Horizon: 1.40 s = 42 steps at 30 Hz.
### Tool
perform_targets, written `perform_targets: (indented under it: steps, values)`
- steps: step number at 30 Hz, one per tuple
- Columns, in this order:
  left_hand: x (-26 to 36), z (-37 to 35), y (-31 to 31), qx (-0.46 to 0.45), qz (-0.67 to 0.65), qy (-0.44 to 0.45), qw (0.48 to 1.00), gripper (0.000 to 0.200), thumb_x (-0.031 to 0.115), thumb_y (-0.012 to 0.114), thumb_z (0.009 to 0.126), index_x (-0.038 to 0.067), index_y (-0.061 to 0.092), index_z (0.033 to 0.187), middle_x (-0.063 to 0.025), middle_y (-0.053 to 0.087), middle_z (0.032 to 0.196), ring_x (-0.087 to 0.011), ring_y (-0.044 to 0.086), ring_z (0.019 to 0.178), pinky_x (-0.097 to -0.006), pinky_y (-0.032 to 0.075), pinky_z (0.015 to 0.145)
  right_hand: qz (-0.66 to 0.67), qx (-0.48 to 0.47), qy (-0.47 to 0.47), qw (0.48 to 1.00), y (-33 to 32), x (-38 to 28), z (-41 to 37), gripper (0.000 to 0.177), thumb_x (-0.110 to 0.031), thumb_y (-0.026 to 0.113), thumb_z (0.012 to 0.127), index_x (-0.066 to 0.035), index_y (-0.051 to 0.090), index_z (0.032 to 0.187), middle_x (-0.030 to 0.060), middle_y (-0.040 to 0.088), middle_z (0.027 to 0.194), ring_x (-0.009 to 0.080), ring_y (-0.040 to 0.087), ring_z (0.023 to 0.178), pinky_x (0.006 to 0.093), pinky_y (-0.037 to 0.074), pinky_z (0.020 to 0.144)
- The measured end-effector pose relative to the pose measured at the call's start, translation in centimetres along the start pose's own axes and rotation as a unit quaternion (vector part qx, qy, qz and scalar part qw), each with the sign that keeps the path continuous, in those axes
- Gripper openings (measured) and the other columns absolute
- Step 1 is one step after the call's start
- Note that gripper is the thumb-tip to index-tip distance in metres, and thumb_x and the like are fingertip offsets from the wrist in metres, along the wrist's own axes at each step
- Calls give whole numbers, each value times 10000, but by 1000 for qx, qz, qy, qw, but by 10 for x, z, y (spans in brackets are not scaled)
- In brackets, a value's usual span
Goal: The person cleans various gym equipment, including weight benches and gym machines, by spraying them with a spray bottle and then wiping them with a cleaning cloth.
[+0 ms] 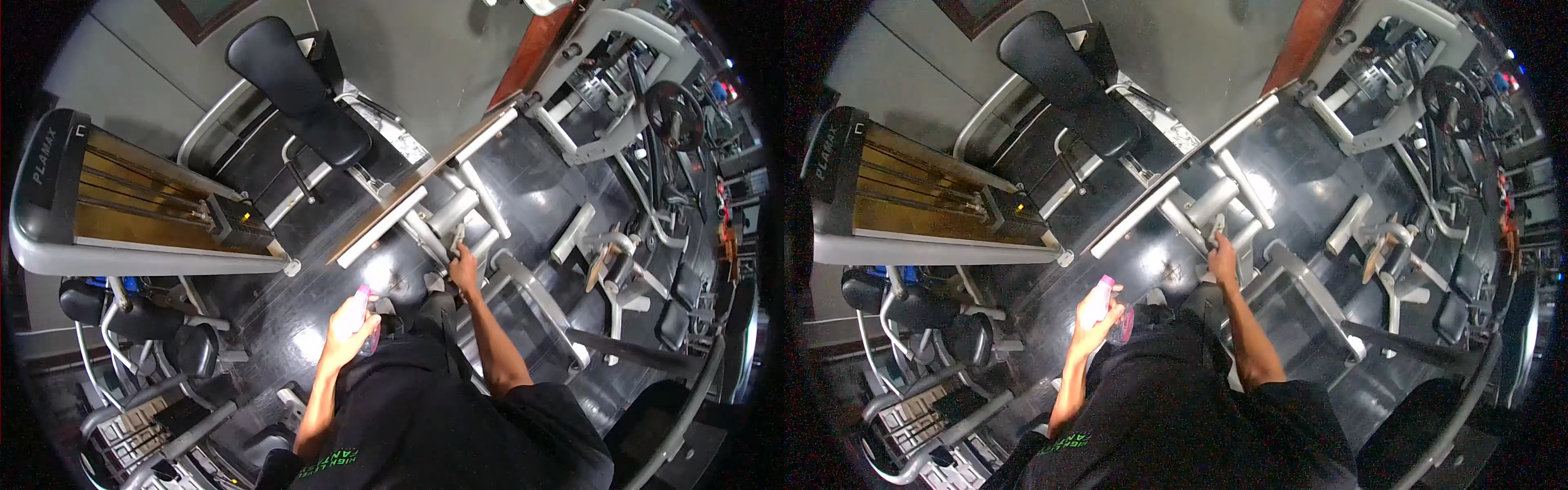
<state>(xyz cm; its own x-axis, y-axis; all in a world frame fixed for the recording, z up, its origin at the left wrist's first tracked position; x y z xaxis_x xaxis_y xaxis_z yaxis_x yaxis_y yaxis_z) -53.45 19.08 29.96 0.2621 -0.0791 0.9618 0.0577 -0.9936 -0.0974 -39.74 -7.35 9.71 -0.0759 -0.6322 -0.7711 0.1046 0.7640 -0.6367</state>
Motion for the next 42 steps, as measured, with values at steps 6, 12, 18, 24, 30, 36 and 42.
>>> perform_targets:
  steps: [6, 12, 18, 24, 30, 36, 42]
  values:
    - [-7, -15, -18, -34, 30, 33, 998, 343, 75, 658, 829, -16, 553, 1143, 24, 535, 694, -61, 513, 630, -220, 429, 599, 99, 29, 240, 965, -2, 18, 39, 443, -127, 500, 799, -25, 539, 1228, 253, 640, 978, 357, 629, 917, 406, 469, 807]
    - [-17, -35, -35, -15, 61, 6, 998, 316, 77, 665, 834, 22, 580, 1132, 21, 534, 693, -60, 493, 651, -230, 432, 638, 32, 37, 125, 991, 21, 11, 10, 487, -11, 441, 770, -27, 517, 1251, 257, 611, 1081, 389, 579, 1034, 406, 441, 876]
    - [-22, -31, -33, -51, 70, -8, 996, 344, 78, 673, 820, 41, 579, 1149, 57, 514, 722, -41, 475, 649, -211, 405, 611, 102, 1, 119, 988, -14, -22, -13, 464, 43, 431, 759, 9, 531, 1210, 259, 586, 1137, 386, 556, 1081, 402, 421, 944]
    - [-22, -27, -30, -54, 53, 10, 997, 331, 51, 664, 823, 48, 585, 1144, 52, 514, 726, -43, 465, 651, -210, 398, 612, -204, -78, -305, 927, -2, -109, -34, 331, -25, 538, 772, -41, 628, 1090, 150, 507, 1301, 345, 412, 1256, 412, 321, 1076]
    - [-30, -33, -36, -42, 19, -41, 998, 334, 75, 681, 825, 53, 586, 1144, 40, 500, 688, -58, 466, 645, -224, 410, 613, -305, -159, -427, 836, 26, -44, -59, 282, -131, 582, 718, -114, 671, 985, 61, 545, 1236, 271, 435, 1226, 392, 281, 1106]
    - [-33, -30, -39, -29, 44, -6, 999, 327, 62, 678, 825, 50, 587, 1139, 33, 514, 693, -58, 473, 645, -221, 413, 613, -293, -320, -130, 891, 51, -24, -76, 265, -85, 570, 758, -117, 646, 1009, 178, 652, 904, 345, 635, 899, 411, 476, 873]
    - [-32, -21, -33, -46, 33, -12, 998, 324, 52, 680, 819, 34, 585, 1128, 27, 514, 689, -65, 474, 637, -230, 416, 612, 562, -156, 456, 672, 152, 53, -57, 315, -32, 407, 863, -16, 579, 1126, 167, 639, 1022, 306, 623, 921, 406, 522, 745]
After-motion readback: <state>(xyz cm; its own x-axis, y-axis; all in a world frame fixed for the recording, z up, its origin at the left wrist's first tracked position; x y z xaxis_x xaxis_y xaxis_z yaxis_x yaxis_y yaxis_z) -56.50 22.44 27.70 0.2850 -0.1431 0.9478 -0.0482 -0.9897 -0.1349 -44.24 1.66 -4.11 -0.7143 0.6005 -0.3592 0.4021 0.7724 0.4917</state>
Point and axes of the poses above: each hand's wrist, its own z-axis towards the middle knuckle, its own y-axis out of the palm, x = y × z, the point moved 4 cm from there along z, towards the middle knuckle
